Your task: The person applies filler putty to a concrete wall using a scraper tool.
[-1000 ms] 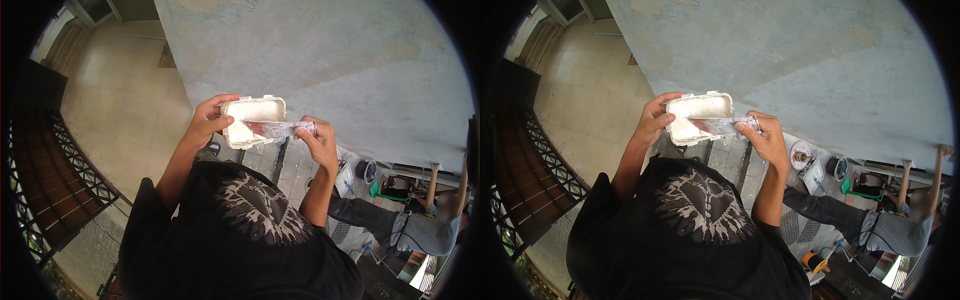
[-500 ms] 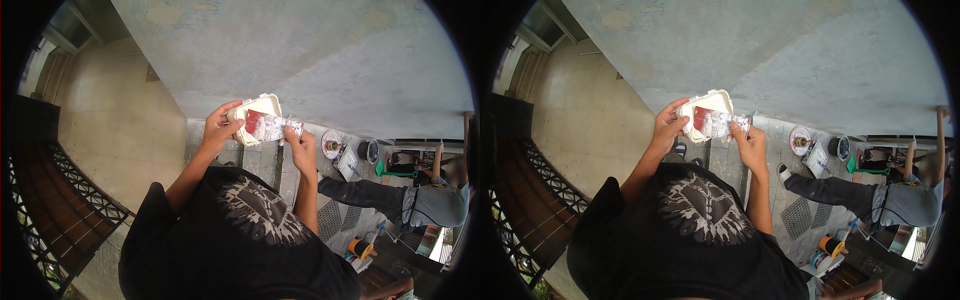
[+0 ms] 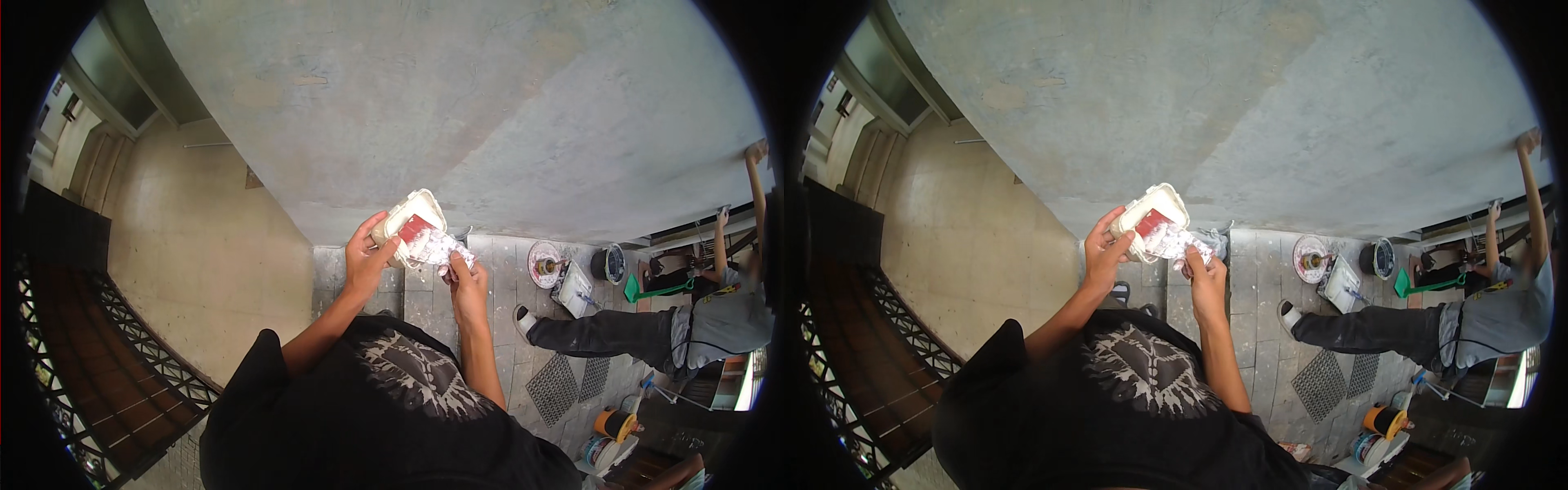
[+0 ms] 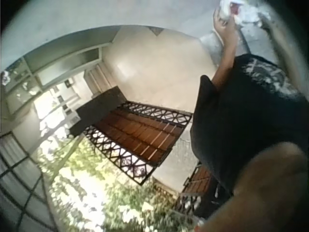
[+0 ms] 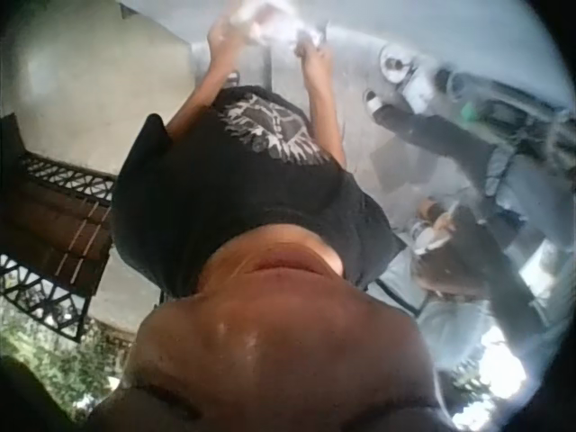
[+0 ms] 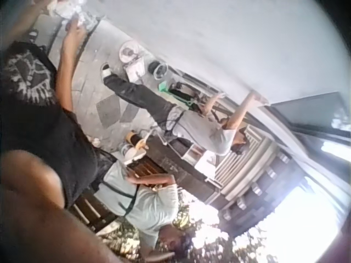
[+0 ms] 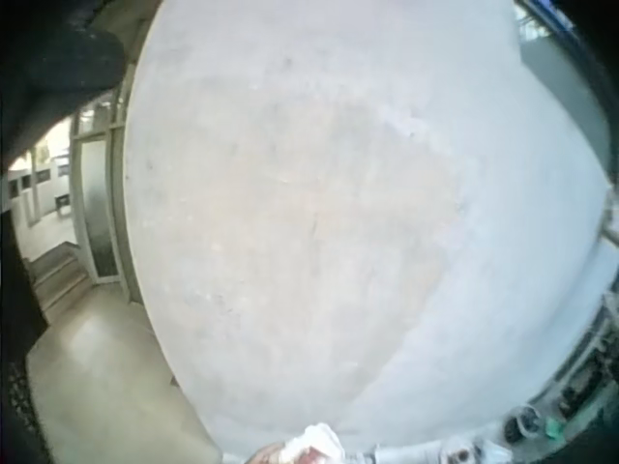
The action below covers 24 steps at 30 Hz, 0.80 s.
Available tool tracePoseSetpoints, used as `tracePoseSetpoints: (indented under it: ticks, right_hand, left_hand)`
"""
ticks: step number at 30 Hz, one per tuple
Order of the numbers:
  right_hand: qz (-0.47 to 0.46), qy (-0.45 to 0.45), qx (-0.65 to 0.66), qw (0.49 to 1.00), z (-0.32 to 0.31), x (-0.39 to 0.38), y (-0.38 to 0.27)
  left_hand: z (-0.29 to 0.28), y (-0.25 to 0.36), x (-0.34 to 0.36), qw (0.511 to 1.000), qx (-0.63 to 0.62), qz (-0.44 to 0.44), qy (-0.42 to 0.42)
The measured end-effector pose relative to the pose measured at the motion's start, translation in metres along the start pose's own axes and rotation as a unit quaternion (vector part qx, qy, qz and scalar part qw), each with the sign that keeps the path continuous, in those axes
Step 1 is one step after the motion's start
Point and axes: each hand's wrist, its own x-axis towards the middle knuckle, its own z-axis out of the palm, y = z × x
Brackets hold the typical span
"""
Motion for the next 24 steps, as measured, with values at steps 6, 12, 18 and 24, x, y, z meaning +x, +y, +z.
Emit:
tracePoseSetpoints:
  ticks: [6,12,18,24]
  right_hand:
    - [-0.025,0.017,0.049,0.998,0.003,-0.005,-0.026]
    - [-0.091,-0.02,0.113,0.989,-0.003,-0.009,-0.042]
    - [-0.072,-0.01,0.09,0.993,-0.01,0.0,-0.03]
    - [-0.068,-0.013,0.102,0.992,-0.013,-0.004,-0.027]
  left_hand:
    - [0.005,-0.002,-0.003,0.996,-0.087,0.002,0.028]
    - [0.003,0.011,-0.008,0.99,-0.143,0.0,0.021]
    - [0.005,0.015,-0.011,0.991,-0.134,0.004,0.02]
    - [0.006,0.018,-0.014,0.991,-0.134,0.015,0.021]
